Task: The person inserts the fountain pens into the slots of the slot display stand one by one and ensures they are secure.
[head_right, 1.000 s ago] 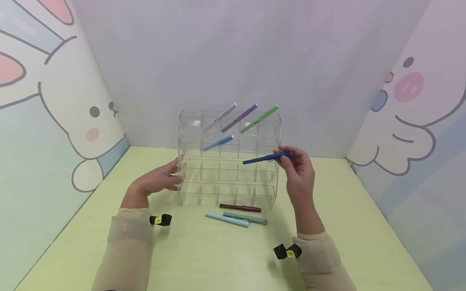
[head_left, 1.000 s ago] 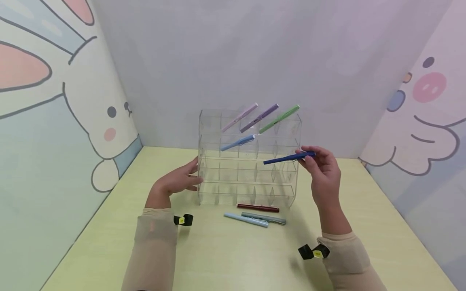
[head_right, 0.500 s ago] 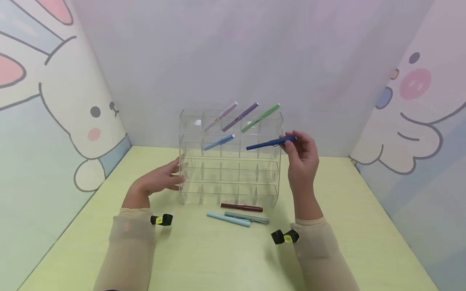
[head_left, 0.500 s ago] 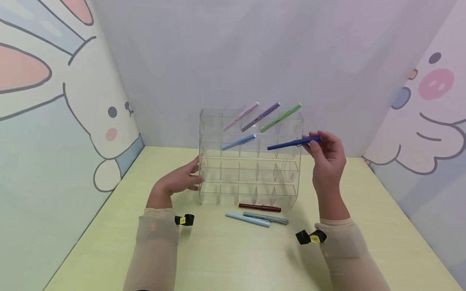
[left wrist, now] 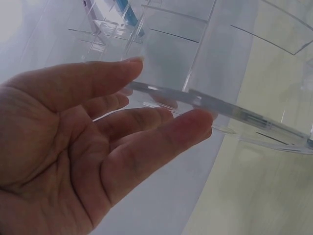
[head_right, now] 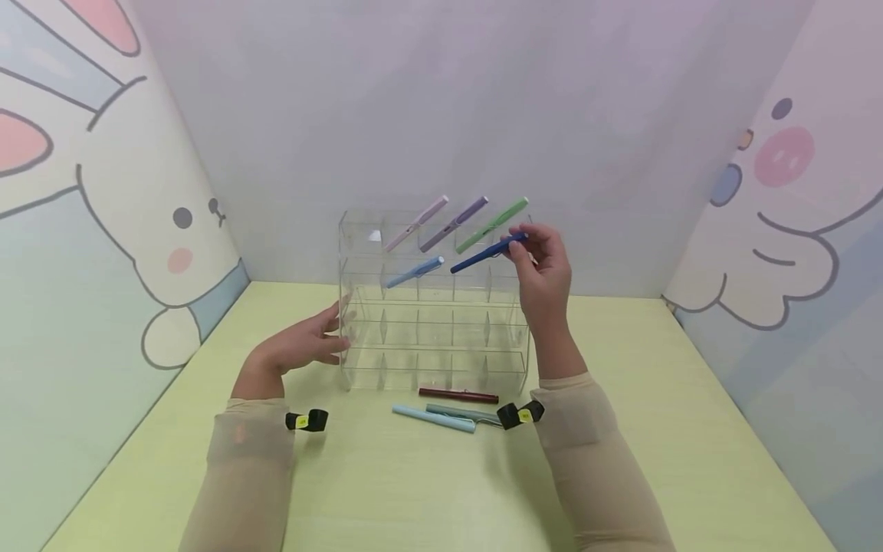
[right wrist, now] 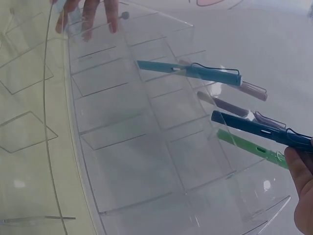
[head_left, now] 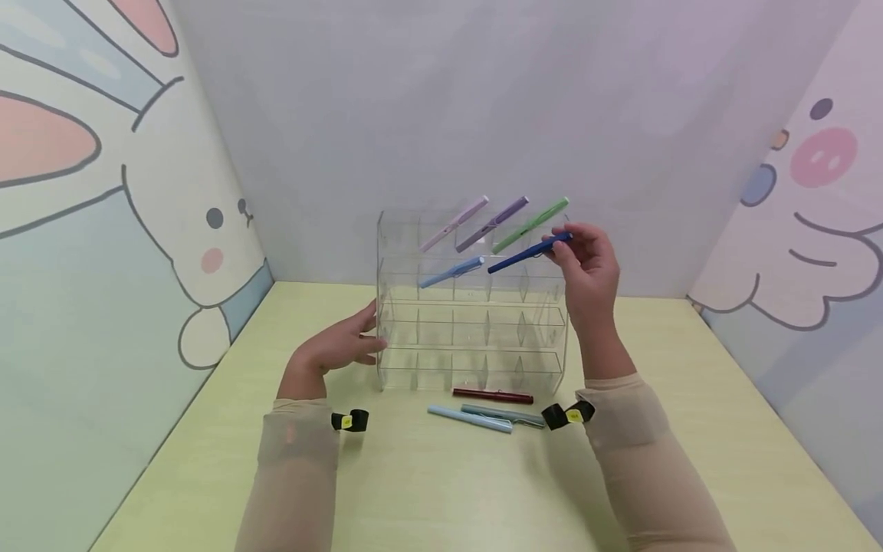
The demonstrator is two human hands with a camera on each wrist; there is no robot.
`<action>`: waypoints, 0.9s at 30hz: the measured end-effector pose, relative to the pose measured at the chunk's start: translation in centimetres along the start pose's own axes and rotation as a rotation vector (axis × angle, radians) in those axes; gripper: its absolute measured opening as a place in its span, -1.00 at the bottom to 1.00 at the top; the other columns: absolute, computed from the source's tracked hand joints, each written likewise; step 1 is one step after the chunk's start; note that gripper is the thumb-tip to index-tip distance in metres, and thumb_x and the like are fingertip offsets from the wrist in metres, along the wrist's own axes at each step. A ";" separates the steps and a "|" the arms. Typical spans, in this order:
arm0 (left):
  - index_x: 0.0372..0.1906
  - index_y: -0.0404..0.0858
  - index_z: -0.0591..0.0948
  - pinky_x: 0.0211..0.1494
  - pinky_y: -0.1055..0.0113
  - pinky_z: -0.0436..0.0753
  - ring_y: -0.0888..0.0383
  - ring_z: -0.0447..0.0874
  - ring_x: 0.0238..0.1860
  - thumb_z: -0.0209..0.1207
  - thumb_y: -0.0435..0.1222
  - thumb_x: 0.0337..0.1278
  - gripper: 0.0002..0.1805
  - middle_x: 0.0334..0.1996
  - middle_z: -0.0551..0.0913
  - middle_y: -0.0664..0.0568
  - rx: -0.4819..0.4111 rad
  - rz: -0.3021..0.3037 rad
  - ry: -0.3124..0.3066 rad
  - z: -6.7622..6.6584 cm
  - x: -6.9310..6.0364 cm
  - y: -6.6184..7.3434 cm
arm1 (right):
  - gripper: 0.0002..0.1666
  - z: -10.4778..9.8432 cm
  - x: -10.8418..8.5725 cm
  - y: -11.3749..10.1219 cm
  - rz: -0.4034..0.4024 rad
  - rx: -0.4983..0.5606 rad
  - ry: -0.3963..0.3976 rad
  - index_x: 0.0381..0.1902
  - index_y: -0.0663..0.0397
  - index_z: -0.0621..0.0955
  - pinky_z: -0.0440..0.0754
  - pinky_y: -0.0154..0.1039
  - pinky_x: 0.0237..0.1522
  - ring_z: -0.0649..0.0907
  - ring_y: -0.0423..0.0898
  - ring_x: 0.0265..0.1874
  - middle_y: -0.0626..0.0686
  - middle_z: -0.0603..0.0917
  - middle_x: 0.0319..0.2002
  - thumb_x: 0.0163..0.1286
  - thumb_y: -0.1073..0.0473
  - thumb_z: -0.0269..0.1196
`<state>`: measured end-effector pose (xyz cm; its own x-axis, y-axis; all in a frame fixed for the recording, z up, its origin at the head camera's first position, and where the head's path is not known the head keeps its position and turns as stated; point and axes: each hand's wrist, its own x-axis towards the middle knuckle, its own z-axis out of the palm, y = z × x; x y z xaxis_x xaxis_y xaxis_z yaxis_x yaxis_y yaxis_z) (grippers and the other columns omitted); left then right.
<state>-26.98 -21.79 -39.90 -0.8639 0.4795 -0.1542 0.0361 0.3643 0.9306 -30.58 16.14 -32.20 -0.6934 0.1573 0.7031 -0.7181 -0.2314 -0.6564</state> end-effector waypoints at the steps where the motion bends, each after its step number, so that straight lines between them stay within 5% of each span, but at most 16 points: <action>1: 0.49 0.50 -0.23 0.20 -0.05 0.60 -0.22 0.30 0.41 0.11 -0.27 0.40 -0.05 0.56 0.02 0.00 -0.003 0.000 -0.001 0.0 0.0 0.1 | -0.70 0.0 0.0 0.1 0.013 0.000 -0.006 0.03 0.41 0.53 0.71 -0.25 -0.05 0.73 0.04 -0.10 0.22 0.64 -0.09 0.34 0.44 0.22; 15: 0.50 0.48 -0.24 0.19 -0.02 0.61 -0.19 0.34 0.39 0.12 -0.27 0.40 -0.04 0.55 0.03 -0.04 0.000 -0.011 0.014 0.1 0.0 0.2 | -0.69 0.2 -1.3 1.4 0.106 -0.178 -0.122 0.04 0.43 0.51 0.69 -0.30 -0.04 0.72 -0.11 -0.13 0.06 0.69 -0.09 0.41 0.34 0.20; 27: 0.48 0.52 -0.24 0.19 -0.02 0.61 -0.20 0.34 0.39 0.11 -0.29 0.40 -0.04 0.56 0.03 -0.03 0.000 -0.010 0.013 0.2 0.0 0.1 | -0.67 0.5 -1.6 1.9 0.149 -0.361 -0.176 0.09 0.34 0.53 0.68 -0.41 -0.05 0.70 -0.13 -0.13 0.31 0.64 0.01 0.44 0.28 0.19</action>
<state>-26.86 -21.64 -39.88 -0.8708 0.4652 -0.1593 0.0273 0.3691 0.9290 -30.78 14.97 -34.43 -0.7930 -0.0261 0.6086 -0.6070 0.1171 -0.7860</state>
